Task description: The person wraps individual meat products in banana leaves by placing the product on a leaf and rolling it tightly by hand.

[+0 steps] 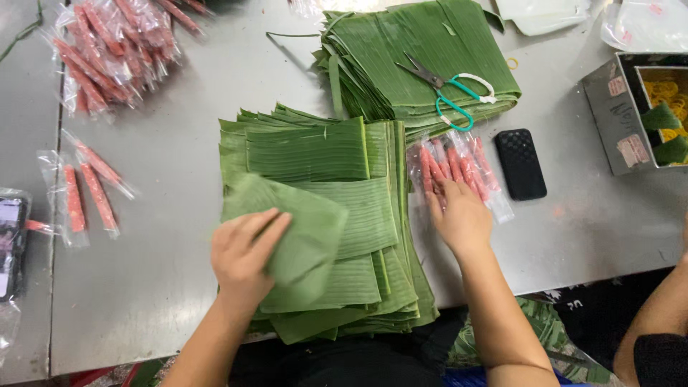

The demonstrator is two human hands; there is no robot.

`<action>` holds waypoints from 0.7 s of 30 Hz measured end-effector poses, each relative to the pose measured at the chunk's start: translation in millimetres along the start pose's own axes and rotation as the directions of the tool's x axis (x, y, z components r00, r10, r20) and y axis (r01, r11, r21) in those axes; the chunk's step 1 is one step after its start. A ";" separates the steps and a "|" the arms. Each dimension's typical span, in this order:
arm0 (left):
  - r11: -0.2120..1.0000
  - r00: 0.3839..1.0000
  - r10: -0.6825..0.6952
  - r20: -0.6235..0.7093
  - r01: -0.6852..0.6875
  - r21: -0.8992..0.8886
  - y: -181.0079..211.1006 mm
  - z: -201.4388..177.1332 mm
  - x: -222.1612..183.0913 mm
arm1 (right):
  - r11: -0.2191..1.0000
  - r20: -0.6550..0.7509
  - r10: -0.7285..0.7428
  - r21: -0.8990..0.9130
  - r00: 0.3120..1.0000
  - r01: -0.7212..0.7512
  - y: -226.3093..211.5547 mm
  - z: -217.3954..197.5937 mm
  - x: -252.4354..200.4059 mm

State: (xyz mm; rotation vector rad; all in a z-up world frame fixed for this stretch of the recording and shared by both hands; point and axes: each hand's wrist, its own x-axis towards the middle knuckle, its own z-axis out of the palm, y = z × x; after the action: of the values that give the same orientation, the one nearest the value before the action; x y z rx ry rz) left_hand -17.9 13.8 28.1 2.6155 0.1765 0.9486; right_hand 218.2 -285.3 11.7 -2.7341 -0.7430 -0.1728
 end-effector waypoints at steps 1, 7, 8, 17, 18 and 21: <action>0.998 0.985 0.021 0.170 -0.032 0.062 -2.6 1.5 6.2 | 0.995 -0.019 0.021 -0.101 1.000 -0.023 4.3 6.6 4.5; 0.993 0.871 0.091 0.483 -0.042 -0.111 -11.8 7.7 8.8 | 0.987 0.055 0.055 -0.151 0.997 -0.046 7.0 19.3 8.3; 0.991 0.863 0.081 0.498 -0.016 -0.133 -17.5 7.2 6.4 | 0.987 0.044 0.057 -0.150 0.997 -0.050 6.9 17.1 9.0; 0.961 0.919 0.269 0.290 -0.234 -0.150 -8.8 32.4 -20.3 | 0.943 -0.278 -0.016 0.314 0.960 0.107 -44.8 -29.5 -11.9; 0.945 0.899 0.324 0.296 -0.292 -0.147 -2.0 33.0 -18.2 | 0.900 -0.309 -0.162 0.344 0.937 0.269 -53.4 -29.8 -17.5; 0.939 0.916 0.343 0.206 -0.331 -0.090 19.3 34.6 -11.1 | 0.743 -0.062 -0.557 0.409 0.828 0.530 -76.2 -25.5 -23.1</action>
State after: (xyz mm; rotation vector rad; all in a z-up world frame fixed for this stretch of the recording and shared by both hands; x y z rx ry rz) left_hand -4.3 -16.5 3.8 2.7253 -0.3642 0.7434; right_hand 158.4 -241.9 50.9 -2.0649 -1.4135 -0.0403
